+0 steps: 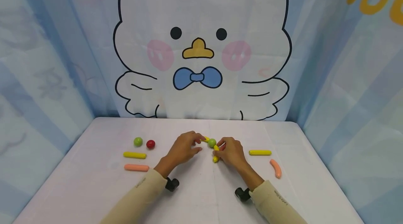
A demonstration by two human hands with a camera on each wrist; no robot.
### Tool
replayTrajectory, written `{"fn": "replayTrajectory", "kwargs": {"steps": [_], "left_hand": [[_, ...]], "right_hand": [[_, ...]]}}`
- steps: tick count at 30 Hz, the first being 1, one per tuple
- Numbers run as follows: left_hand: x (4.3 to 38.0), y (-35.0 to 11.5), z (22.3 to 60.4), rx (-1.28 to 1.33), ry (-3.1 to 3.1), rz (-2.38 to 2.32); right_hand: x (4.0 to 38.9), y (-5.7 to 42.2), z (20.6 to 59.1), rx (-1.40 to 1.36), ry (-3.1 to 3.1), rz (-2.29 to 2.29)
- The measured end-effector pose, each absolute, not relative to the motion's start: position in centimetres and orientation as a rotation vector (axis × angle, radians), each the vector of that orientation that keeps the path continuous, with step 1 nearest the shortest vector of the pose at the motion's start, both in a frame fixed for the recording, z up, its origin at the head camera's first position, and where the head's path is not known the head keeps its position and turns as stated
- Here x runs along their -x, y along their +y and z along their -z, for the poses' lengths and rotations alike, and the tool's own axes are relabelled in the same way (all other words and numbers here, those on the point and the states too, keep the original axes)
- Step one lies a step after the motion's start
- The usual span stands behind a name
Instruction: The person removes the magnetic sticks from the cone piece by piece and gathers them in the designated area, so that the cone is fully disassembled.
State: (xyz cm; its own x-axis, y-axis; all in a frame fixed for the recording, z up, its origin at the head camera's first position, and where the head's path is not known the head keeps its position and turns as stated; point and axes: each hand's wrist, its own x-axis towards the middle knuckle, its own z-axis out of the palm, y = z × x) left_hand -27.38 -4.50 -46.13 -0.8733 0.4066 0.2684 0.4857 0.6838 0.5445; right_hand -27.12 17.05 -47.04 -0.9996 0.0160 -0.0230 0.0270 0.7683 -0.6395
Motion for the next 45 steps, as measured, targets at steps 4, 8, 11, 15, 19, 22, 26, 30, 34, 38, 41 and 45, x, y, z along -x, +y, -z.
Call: {"fn": "replayTrajectory", "kwargs": {"steps": [4,8,11,15,19,22,26,30,34,38,41,45], "left_hand": [[27.9,-3.1,46.5,0.751,-2.770,0.930],[28.5,-2.0,46.9,0.751,-2.772,0.907],[29.0,-1.4,47.1,0.729,-2.800,0.877],[29.4,-1.0,47.3,0.684,-2.854,0.794],[29.6,-0.7,47.2,0.663,-2.879,0.707],[29.7,-0.7,47.1,0.670,-2.882,0.673],[29.7,-0.6,47.0,0.686,-2.894,0.647],[29.7,-0.5,47.0,0.682,-2.930,0.635],[29.7,-0.5,46.8,0.671,-2.955,0.634],[29.8,-0.5,46.8,0.661,-2.964,0.627],[29.7,-0.3,46.7,0.653,-2.965,0.607],[29.7,-0.1,46.7,0.647,-2.961,0.571]], "right_hand": [[27.0,17.0,46.9,-0.029,2.932,1.079],[26.9,16.9,47.0,-0.029,2.923,1.085],[26.8,16.8,47.1,-0.023,2.921,1.079],[26.6,16.7,47.2,-0.014,2.918,1.083],[26.5,16.6,47.1,0.000,2.924,1.087],[26.4,16.6,47.0,0.003,2.931,1.076],[26.3,16.6,46.9,-0.020,2.921,1.046],[26.0,16.8,46.6,-0.024,2.909,1.015],[25.4,17.2,46.2,-0.021,2.940,0.990],[24.7,18.1,45.9,-0.029,2.981,0.971],[24.2,18.8,45.7,-0.046,2.991,0.959],[23.7,20.1,45.4,-0.072,3.010,0.933]]}}
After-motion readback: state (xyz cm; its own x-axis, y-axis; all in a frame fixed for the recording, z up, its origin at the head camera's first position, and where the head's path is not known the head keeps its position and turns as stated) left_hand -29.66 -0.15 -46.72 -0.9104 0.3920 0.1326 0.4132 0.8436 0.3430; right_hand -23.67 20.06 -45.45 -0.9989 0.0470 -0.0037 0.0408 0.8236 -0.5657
